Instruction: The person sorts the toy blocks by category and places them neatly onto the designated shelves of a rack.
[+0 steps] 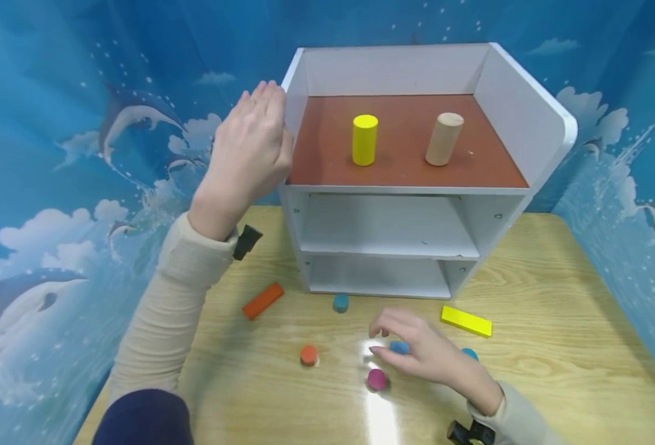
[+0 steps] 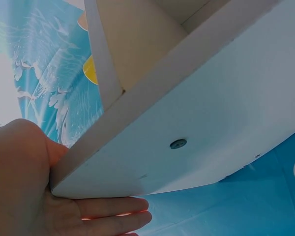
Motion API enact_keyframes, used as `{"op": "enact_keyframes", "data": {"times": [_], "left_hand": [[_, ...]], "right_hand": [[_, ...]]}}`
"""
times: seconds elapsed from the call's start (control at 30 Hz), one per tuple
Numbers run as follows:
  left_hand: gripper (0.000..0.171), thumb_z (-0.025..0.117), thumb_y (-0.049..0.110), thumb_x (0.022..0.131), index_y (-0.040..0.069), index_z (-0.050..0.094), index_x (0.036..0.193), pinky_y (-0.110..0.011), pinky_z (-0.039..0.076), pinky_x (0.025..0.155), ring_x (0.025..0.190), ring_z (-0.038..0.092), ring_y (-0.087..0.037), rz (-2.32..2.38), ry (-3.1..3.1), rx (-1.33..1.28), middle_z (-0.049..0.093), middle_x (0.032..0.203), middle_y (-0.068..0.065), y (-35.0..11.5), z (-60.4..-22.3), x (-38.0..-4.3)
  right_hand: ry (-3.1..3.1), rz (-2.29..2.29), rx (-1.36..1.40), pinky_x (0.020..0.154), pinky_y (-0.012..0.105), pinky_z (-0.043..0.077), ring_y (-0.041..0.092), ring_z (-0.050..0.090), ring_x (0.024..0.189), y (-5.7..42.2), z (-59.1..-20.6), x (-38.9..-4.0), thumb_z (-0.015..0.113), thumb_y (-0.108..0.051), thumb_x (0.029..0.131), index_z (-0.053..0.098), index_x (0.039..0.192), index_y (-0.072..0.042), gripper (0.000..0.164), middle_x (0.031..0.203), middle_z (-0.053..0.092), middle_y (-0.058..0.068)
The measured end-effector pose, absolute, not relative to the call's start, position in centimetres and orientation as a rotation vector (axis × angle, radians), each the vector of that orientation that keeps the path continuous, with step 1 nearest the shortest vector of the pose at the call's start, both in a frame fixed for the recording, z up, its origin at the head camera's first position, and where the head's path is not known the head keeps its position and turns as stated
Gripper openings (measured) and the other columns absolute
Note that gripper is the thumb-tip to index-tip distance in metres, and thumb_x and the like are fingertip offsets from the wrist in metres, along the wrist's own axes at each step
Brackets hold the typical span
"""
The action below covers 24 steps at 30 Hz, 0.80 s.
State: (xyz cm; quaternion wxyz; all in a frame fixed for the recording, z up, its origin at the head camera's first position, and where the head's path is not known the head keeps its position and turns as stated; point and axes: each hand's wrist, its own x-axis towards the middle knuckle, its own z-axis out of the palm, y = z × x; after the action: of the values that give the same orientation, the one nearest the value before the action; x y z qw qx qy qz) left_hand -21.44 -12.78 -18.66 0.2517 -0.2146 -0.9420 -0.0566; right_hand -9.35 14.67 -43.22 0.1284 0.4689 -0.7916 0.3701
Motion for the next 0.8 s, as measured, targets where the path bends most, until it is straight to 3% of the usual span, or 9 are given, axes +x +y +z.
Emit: {"op": "enact_keyframes", "data": {"times": [0.33, 0.63, 0.8], "left_hand": [[0.054, 0.026, 0.018, 0.102, -0.008, 0.033, 0.149, -0.04, 0.017, 0.12, 0.146, 0.029, -0.031, -0.146, -2.564, -0.587, 0.035, 0.154, -0.023, -12.8, -18.6, -21.5], [0.054, 0.026, 0.018, 0.102, -0.009, 0.034, 0.148, -0.04, 0.017, 0.12, 0.146, 0.029, -0.032, -0.147, -2.561, -0.587, 0.035, 0.154, -0.024, -12.8, -18.6, -21.5], [0.054, 0.026, 0.018, 0.102, -0.009, 0.034, 0.148, -0.04, 0.017, 0.12, 0.146, 0.029, -0.032, -0.147, -2.561, -0.584, 0.035, 0.154, -0.023, -12.7, -18.6, -21.5]], "right_hand": [[-2.409, 0.981, 1.469, 0.069, 0.015, 0.044, 0.004, 0.053, 0.071, 15.1, -46.8, -8.3, 0.078, -0.03, 0.085, 0.064, 0.098, -0.023, 0.02, 0.086, 0.059, -0.012], [-2.586, 0.806, 1.426, 0.077, 0.024, 0.04, -0.002, 0.049, 0.082, 15.4, -48.2, -7.6, 0.081, -0.034, 0.075, 0.06, 0.094, -0.031, 0.028, 0.093, 0.055, -0.021], [-2.549, 0.811, 1.467, 0.077, 0.022, 0.035, -0.004, 0.043, 0.079, 15.2, -48.6, -7.7, 0.082, -0.025, 0.071, 0.055, 0.088, -0.03, 0.032, 0.084, 0.05, -0.021]]}}
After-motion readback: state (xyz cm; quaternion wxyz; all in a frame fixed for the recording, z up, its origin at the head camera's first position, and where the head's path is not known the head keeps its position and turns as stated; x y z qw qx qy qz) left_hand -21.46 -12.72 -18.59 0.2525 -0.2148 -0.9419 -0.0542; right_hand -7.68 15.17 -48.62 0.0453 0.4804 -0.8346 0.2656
